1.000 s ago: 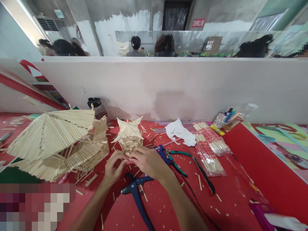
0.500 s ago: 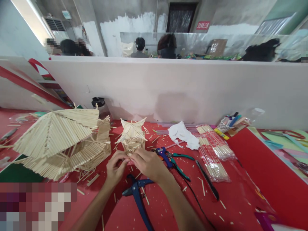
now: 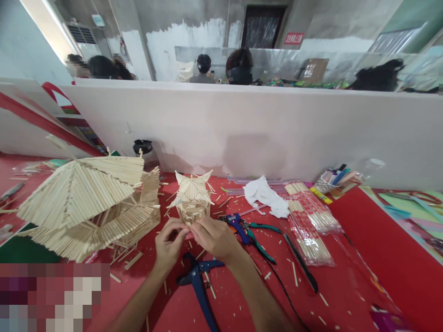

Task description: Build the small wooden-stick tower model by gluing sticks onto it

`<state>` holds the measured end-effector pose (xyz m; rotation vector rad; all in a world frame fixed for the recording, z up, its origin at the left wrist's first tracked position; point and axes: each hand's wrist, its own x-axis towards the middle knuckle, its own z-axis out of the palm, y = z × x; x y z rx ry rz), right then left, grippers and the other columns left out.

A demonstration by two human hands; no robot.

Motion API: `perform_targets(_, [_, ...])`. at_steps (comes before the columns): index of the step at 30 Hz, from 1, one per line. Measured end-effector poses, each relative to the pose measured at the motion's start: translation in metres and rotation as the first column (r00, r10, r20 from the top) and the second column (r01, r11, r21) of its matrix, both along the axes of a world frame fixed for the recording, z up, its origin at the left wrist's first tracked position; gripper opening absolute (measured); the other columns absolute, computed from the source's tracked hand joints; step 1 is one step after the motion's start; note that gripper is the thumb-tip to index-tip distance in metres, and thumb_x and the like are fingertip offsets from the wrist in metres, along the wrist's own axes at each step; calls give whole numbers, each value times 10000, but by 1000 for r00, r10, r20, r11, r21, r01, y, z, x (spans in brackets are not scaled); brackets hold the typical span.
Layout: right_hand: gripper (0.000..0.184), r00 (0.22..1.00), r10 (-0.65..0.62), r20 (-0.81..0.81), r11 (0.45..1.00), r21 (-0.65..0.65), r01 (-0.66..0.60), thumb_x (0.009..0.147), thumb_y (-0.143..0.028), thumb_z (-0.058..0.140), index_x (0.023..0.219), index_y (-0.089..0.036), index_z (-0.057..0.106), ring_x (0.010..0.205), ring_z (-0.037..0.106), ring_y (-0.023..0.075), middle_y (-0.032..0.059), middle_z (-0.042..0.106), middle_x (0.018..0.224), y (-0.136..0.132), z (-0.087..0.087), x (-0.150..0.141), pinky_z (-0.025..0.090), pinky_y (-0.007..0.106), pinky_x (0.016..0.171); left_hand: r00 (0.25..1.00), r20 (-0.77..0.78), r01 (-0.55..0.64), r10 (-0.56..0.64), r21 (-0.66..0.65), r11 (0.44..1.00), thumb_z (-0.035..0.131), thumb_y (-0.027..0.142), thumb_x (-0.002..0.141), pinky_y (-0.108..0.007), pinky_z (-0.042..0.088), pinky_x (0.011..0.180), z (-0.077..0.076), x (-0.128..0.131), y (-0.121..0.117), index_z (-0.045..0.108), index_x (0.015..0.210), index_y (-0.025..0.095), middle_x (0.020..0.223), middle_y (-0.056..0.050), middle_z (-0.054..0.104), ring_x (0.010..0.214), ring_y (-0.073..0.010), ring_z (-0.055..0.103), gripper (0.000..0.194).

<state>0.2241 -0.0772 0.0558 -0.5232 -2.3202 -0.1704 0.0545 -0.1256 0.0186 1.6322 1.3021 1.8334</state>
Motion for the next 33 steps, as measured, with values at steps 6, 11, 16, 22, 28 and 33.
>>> perform_targets(6, [107,1000,-23,8,1000,-21,23,981,-115,508,968,-164,602,784,675,166,64,672,861,9,-4,1,527,256,701,995,85,-35,43,-103,994,669,321,899,-215,463,586,-5,0,4,663,897,182,791,-5,631,628,-109,568,139])
perform_targets(11, [123,995,-92,35,992,-78,94,1000,-149,492,970,-175,608,802,681,183,72,678,892,18,-1,4,543,270,682,992,100,-52,80,-255,966,653,362,900,-240,479,672,-12,-3,8,622,955,189,809,0,635,691,-129,594,184])
perform_targets(16, [152,986,-91,140,993,-58,100,1003,-145,484,986,-181,630,811,669,190,69,661,898,22,-2,0,552,269,642,999,19,34,-29,-388,921,652,377,890,-247,458,670,-21,-1,10,602,1059,198,827,16,644,677,-129,574,252])
perform_targets(22, [167,976,-90,198,995,-35,98,1009,-138,477,996,-168,641,834,656,186,69,656,913,24,-4,-2,556,275,694,998,-14,50,-62,-426,903,610,383,921,-237,435,661,-28,-2,11,589,1082,198,836,19,646,692,-127,566,245])
perform_targets(28, [205,985,-67,161,997,-32,74,1029,-174,452,1043,-179,656,792,643,184,65,663,909,25,-3,0,548,279,674,998,2,64,-70,-425,903,611,381,920,-247,449,680,-29,-3,11,592,1084,195,843,13,649,710,-135,577,249])
perform_targets(33, [220,993,-60,103,997,-38,64,1031,-192,467,1077,-205,682,789,650,172,55,676,901,24,-7,1,547,264,668,997,9,68,-71,-422,904,620,376,915,-254,458,692,-30,-3,11,599,1083,194,835,6,652,734,-144,593,248])
